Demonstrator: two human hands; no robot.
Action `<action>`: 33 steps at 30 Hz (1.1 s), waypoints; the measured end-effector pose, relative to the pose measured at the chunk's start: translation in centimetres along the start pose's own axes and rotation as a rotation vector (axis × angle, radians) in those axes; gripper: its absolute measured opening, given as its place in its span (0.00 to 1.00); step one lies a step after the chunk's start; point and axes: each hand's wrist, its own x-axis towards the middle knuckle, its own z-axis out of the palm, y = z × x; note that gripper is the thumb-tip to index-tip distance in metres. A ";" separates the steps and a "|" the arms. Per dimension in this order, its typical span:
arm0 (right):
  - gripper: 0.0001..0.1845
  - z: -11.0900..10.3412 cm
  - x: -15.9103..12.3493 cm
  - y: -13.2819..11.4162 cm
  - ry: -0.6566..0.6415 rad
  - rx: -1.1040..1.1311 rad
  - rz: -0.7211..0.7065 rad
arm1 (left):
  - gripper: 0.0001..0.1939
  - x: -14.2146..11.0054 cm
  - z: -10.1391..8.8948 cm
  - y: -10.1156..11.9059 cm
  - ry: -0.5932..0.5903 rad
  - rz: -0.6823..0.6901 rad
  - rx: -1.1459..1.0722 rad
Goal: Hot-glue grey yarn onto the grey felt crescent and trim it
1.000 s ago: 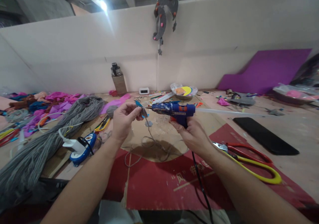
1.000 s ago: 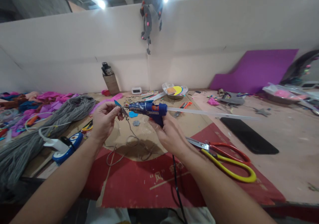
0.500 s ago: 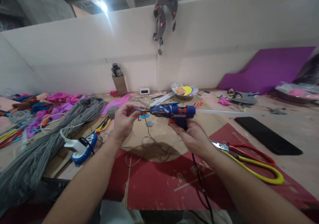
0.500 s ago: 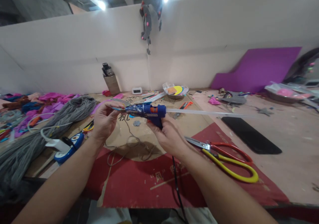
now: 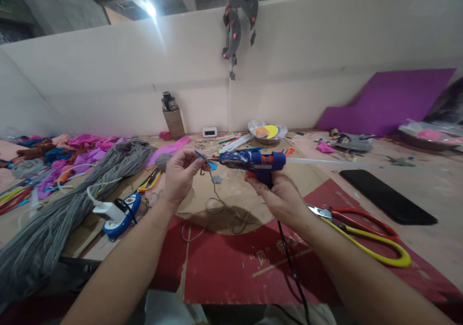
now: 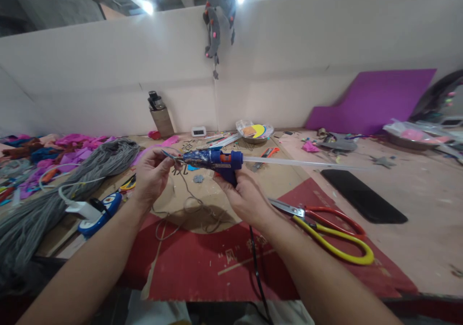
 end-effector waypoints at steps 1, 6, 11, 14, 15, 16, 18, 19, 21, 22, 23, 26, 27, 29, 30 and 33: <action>0.13 0.0 0.0 0.0 -0.001 -0.004 0.005 | 0.11 -0.1 0.0 0.1 0.012 -0.025 0.015; 0.13 0.0 -0.1 0.4 0.001 -0.038 0.012 | 0.11 -0.4 0.2 0.5 0.050 -0.135 0.083; 0.14 -0.1 -0.1 0.5 -0.007 -0.077 0.006 | 0.10 -0.4 0.3 0.5 0.045 -0.129 0.077; 0.13 -0.1 0.0 0.3 0.006 -0.086 0.000 | 0.10 -0.3 0.2 0.5 0.040 -0.124 0.072; 0.13 0.0 0.0 0.3 0.013 -0.088 -0.007 | 0.10 -0.3 0.2 0.5 0.042 -0.125 0.071; 0.13 0.0 0.1 0.2 0.018 -0.089 -0.015 | 0.10 -0.3 0.2 0.5 0.045 -0.127 0.069; 0.13 0.0 0.1 0.0 0.017 -0.093 -0.022 | 0.10 -0.3 0.2 0.5 0.049 -0.131 0.067; 0.12 0.0 0.1 -0.1 0.016 -0.094 -0.022 | 0.10 -0.3 0.2 0.5 0.050 -0.132 0.066; 0.12 -0.1 0.1 -0.2 0.027 -0.091 -0.018 | 0.10 -0.3 0.2 0.5 0.053 -0.134 0.063; 0.11 -0.1 0.1 -0.2 0.030 -0.090 -0.014 | 0.10 -0.3 0.2 0.6 0.055 -0.135 0.057; 0.11 -0.1 0.1 -0.2 0.031 -0.089 -0.012 | 0.10 -0.3 0.2 0.6 0.056 -0.136 0.048; 0.12 -0.1 0.0 0.0 0.014 -0.092 -0.008 | 0.10 -0.3 0.2 0.7 0.051 -0.142 0.020; 0.13 -0.1 0.0 0.1 0.014 -0.092 -0.008 | 0.10 -0.2 0.2 0.7 0.047 -0.145 0.014; 0.13 -0.1 0.0 0.1 0.019 -0.093 -0.006 | 0.10 -0.2 0.3 0.8 0.043 -0.150 0.011; 0.13 -0.1 0.0 0.1 0.018 -0.093 -0.004 | 0.10 -0.2 0.3 0.8 0.044 -0.150 0.013; 0.13 -0.1 0.0 0.0 0.011 -0.080 -0.001 | 0.10 -0.2 0.3 0.7 0.041 -0.145 0.018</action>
